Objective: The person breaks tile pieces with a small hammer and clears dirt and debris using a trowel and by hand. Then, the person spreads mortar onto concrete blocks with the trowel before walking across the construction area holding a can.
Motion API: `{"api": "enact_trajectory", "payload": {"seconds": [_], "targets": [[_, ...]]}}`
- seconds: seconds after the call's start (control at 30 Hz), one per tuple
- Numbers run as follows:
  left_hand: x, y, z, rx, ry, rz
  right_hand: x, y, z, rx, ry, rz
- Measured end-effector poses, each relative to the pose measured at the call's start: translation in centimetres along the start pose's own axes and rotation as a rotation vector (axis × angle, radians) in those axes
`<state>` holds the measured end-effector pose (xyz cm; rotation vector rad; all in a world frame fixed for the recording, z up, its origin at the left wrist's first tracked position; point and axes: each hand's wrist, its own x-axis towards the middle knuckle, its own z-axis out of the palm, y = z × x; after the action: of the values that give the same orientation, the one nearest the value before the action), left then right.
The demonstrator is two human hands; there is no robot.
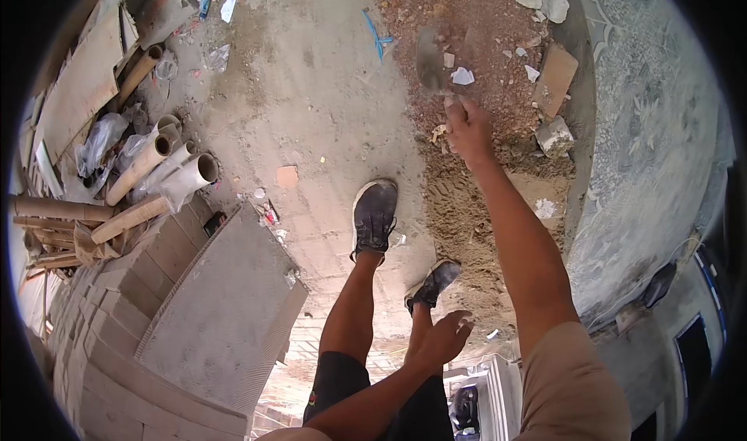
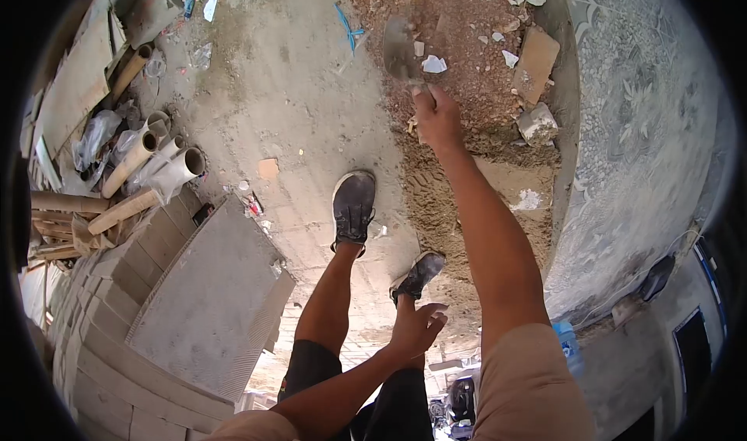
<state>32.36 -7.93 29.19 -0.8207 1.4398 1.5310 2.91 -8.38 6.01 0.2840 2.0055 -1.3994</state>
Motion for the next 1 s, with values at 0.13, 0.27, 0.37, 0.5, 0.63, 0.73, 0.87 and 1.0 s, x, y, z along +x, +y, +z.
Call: {"api": "enact_trajectory", "payload": {"seconds": [0.13, 0.27, 0.37, 0.5, 0.63, 0.73, 0.87, 1.0], "targets": [[0.4, 1.1, -0.2, 0.04, -0.022, -0.028, 1.9, 0.1, 6.8, -0.341, -0.016, -0.442], [1.1, -1.5, 1.0, -0.076, 0.042, 0.024, 5.9, -1.7, 5.5, 0.014, 0.05, -0.01], [1.2, -1.2, 1.0, -0.075, 0.072, 0.014, 4.0, -4.9, 0.6, 0.302, 0.133, 0.182], [1.2, 0.1, 1.1, 0.044, 0.069, 0.061, -0.8, -4.3, -0.5, 0.356, 0.144, 0.177], [1.0, -1.1, 1.5, 0.015, 0.003, 0.004, -2.6, -2.6, -1.4, 0.138, -0.024, 0.338], [1.4, -1.1, 0.9, 0.007, -0.047, -0.061, -3.9, -2.1, -1.5, 0.227, 0.04, 0.275], [1.6, -2.5, 1.3, 0.067, -0.06, 0.001, -7.2, -2.4, -1.0, 0.32, 0.087, 0.298], [1.7, -2.8, 1.3, 0.062, -0.062, 0.015, -10.1, -2.7, -0.9, 0.45, 0.311, 0.333]]}}
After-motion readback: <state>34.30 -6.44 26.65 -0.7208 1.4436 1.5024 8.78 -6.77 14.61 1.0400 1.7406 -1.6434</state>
